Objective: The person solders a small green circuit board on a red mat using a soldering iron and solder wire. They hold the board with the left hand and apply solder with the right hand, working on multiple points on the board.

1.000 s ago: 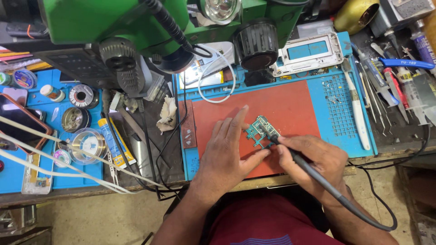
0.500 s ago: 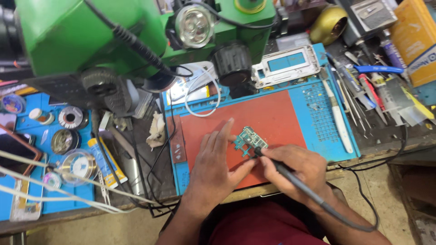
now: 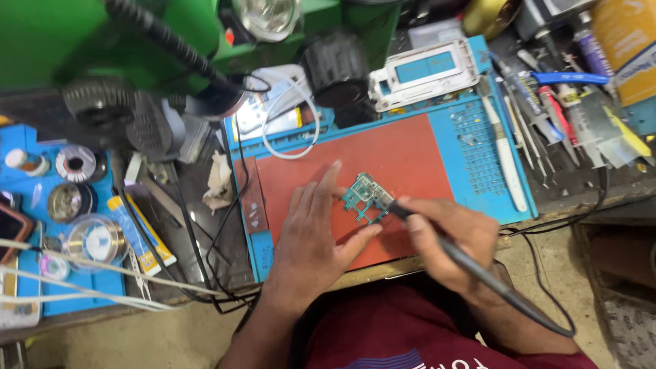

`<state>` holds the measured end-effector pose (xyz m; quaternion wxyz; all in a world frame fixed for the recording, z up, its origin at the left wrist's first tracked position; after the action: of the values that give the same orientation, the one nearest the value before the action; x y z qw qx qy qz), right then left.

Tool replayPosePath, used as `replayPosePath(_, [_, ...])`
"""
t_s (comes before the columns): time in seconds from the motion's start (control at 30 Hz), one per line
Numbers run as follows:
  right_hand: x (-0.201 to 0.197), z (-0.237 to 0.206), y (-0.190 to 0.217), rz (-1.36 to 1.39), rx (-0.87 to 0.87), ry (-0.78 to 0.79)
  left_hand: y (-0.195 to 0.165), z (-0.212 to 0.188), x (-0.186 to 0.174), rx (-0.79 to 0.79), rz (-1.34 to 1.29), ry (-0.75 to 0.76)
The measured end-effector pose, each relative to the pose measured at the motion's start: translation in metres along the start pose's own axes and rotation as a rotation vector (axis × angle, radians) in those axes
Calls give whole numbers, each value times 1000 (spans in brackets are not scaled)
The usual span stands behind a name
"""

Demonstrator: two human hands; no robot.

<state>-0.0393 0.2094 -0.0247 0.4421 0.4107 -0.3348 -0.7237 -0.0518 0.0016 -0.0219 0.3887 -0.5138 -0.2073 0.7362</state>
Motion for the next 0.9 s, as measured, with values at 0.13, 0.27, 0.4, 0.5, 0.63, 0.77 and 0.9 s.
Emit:
replayPosePath(0.13, [1,2,3,32,53,76,7,-1,1,-32,12,48])
replayPosePath(0.27, [13,7,5,-126,-61,94,8,-1,-2,-36,4,59])
replayPosePath(0.4, [18,10,6,-144,-122,101,10,0,-4,-44,-7,70])
replayPosePath(0.5, [21,9,6,-131,-147,116,12,1,-4,-48,-5,72])
replayPosePath(0.63, [21,11,4,-157,-126,96,12,3,-4,-40,-13,60])
replayPosePath(0.77, [22,12,3,-150,-112,98,13,3,-3,-61,-18,70])
replayPosePath(0.9, [23,11,4,-159,-143,104,15,3,-4,-77,-23,81])
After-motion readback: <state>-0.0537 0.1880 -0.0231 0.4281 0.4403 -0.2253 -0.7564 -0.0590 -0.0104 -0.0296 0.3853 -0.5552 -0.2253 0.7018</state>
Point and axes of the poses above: each hand's wrist, its own z-axis towards the middle knuckle, its own x-axis out of the palm, y = z × x, the point moved 2 cm from there along z, towards the middle knuckle, and after that the axes turned 12 degrees about -y, right-handed, at the moved point
